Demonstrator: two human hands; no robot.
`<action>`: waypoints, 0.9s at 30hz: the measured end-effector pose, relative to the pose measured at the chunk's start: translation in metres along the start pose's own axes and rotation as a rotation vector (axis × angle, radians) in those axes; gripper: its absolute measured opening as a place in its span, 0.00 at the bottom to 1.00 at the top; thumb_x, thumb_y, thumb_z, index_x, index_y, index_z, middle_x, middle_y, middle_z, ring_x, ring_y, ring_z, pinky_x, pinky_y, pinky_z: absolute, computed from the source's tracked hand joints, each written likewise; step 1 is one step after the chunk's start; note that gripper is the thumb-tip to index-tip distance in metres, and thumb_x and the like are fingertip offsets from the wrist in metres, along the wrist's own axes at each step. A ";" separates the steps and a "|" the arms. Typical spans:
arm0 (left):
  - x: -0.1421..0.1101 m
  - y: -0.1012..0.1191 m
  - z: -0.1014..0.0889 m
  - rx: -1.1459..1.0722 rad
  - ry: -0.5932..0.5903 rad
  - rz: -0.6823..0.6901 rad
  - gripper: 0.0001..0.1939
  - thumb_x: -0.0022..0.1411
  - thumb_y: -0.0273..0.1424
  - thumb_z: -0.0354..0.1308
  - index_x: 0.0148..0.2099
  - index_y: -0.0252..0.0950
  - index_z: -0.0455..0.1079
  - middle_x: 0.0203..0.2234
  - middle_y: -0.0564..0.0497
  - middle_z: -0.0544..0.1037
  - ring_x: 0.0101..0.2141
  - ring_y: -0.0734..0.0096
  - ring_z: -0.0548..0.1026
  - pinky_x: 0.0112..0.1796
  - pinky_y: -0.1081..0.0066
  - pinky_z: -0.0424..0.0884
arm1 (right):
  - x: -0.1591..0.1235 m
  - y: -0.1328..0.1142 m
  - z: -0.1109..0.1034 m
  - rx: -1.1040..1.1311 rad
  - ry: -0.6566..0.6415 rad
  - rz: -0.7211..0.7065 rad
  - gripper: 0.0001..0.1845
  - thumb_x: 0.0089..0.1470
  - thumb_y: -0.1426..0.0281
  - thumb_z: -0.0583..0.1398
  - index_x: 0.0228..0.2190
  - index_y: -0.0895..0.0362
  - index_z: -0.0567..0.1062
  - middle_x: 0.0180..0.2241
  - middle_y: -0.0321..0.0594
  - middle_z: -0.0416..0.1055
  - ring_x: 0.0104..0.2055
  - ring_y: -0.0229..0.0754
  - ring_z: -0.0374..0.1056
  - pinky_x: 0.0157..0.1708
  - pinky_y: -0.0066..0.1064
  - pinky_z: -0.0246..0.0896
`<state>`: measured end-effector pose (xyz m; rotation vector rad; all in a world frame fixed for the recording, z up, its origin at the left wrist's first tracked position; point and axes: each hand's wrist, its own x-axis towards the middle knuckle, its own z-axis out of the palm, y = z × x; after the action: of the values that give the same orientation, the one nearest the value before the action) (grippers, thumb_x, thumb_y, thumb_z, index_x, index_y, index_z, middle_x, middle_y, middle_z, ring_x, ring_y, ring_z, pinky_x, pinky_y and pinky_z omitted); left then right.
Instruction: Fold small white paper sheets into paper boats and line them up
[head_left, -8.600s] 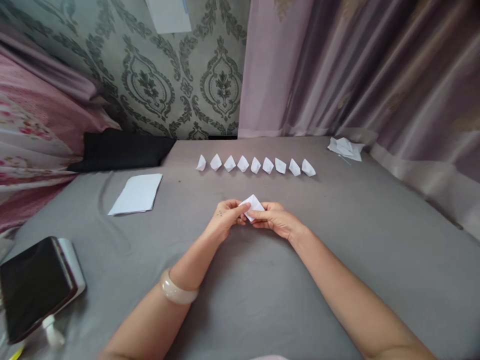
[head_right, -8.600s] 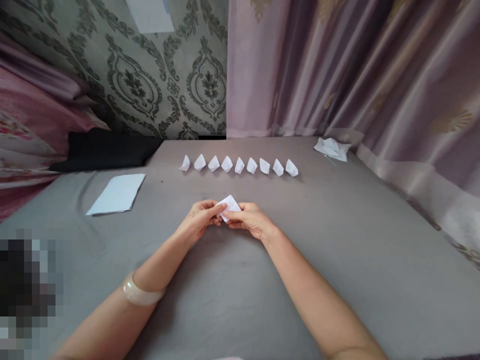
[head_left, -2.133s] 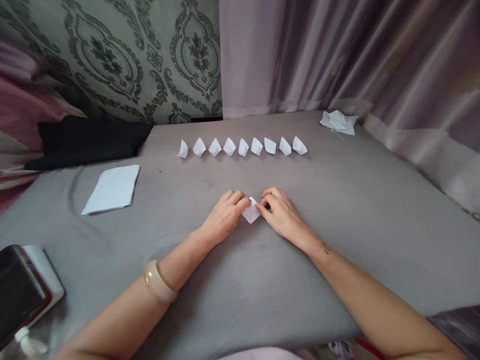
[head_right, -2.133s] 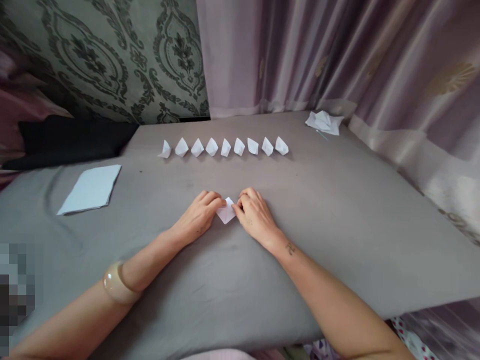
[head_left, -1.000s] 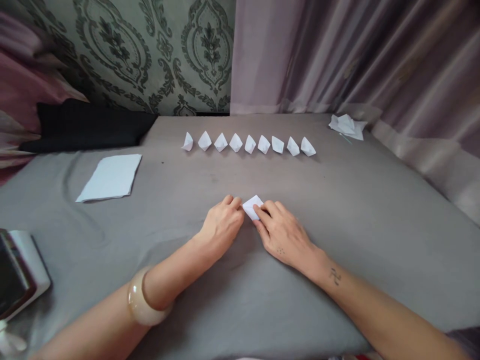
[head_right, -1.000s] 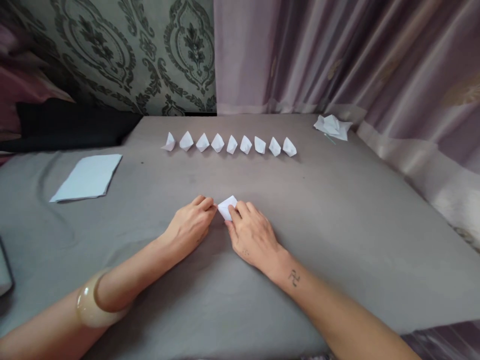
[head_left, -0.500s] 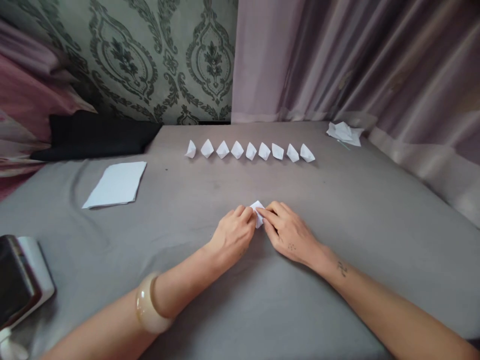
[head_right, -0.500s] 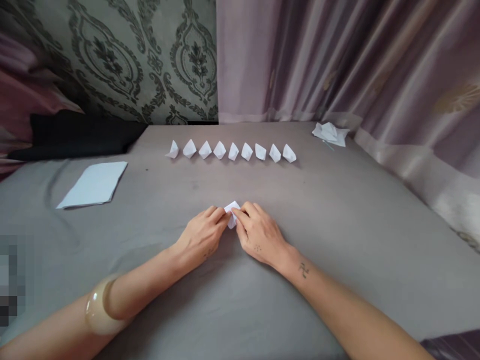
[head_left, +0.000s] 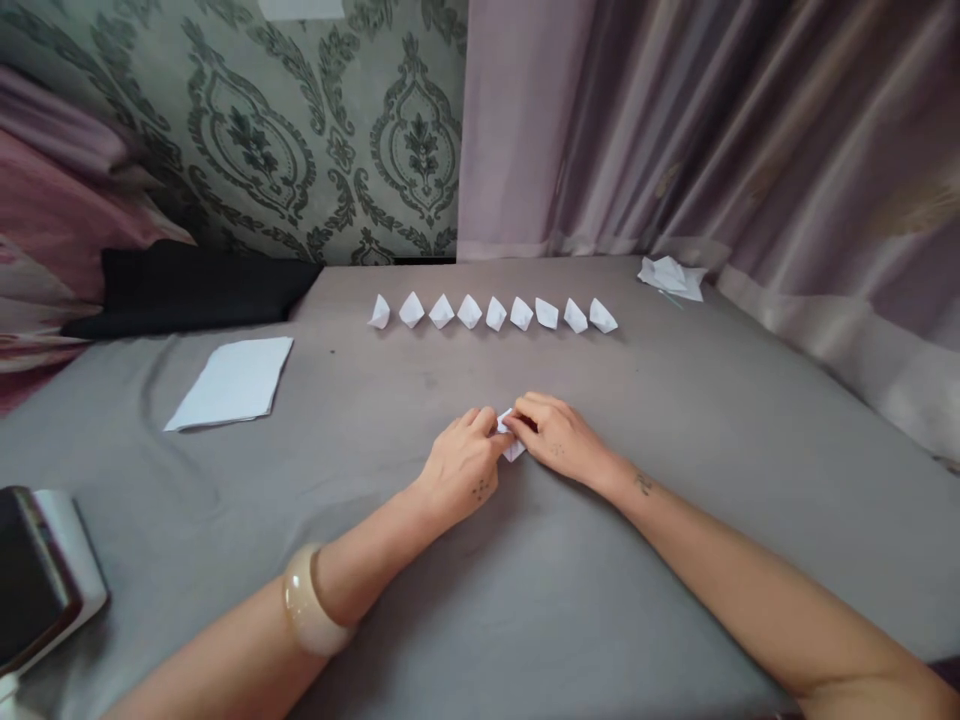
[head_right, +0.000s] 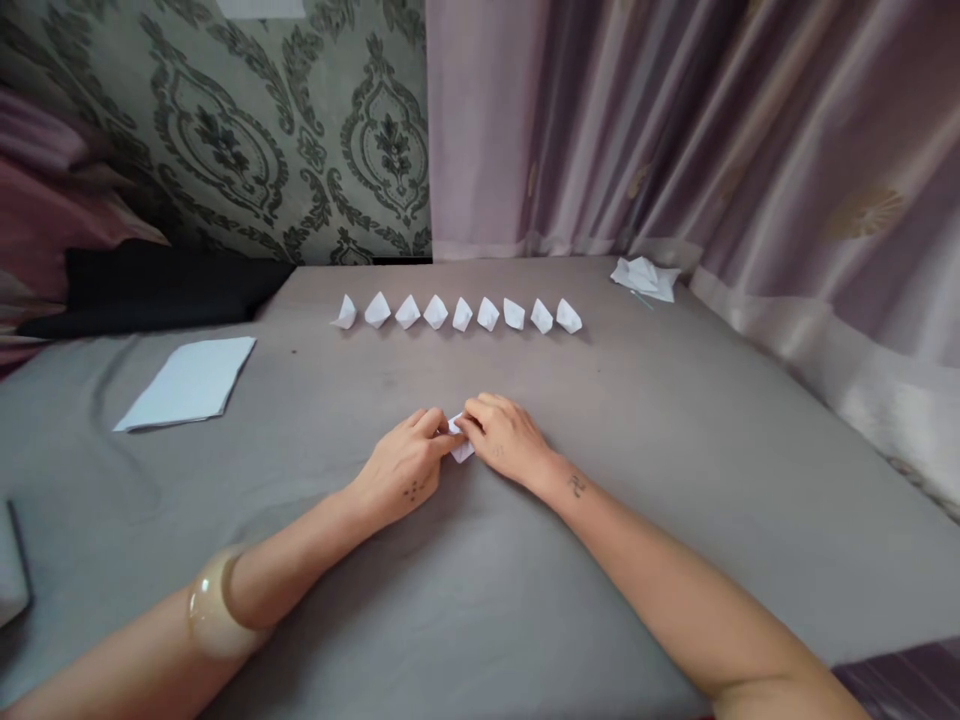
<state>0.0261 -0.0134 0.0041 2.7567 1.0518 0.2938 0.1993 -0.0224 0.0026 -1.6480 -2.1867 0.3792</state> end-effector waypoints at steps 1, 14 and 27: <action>0.000 -0.002 0.002 -0.060 0.034 -0.014 0.20 0.58 0.17 0.43 0.43 0.37 0.74 0.36 0.46 0.71 0.36 0.67 0.69 0.39 0.68 0.69 | 0.002 0.002 0.002 0.026 0.027 0.014 0.10 0.61 0.67 0.53 0.33 0.56 0.73 0.29 0.36 0.68 0.33 0.38 0.64 0.34 0.30 0.57; 0.006 -0.020 0.007 -0.670 0.297 -0.445 0.18 0.56 0.20 0.43 0.39 0.33 0.74 0.33 0.47 0.79 0.33 0.70 0.76 0.40 0.69 0.71 | -0.012 0.009 -0.001 0.059 -0.006 -0.006 0.10 0.60 0.66 0.53 0.40 0.55 0.70 0.42 0.40 0.65 0.36 0.37 0.66 0.38 0.31 0.60; 0.009 -0.024 0.014 -0.924 0.321 -0.497 0.16 0.52 0.24 0.47 0.40 0.32 0.73 0.33 0.47 0.78 0.32 0.70 0.75 0.35 0.71 0.70 | -0.011 0.011 -0.013 0.724 -0.143 0.306 0.11 0.52 0.67 0.59 0.38 0.58 0.71 0.26 0.34 0.70 0.23 0.32 0.63 0.23 0.25 0.57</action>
<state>0.0206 0.0093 -0.0141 1.6130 1.2118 0.8894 0.2174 -0.0300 0.0082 -1.5348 -1.5738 1.2356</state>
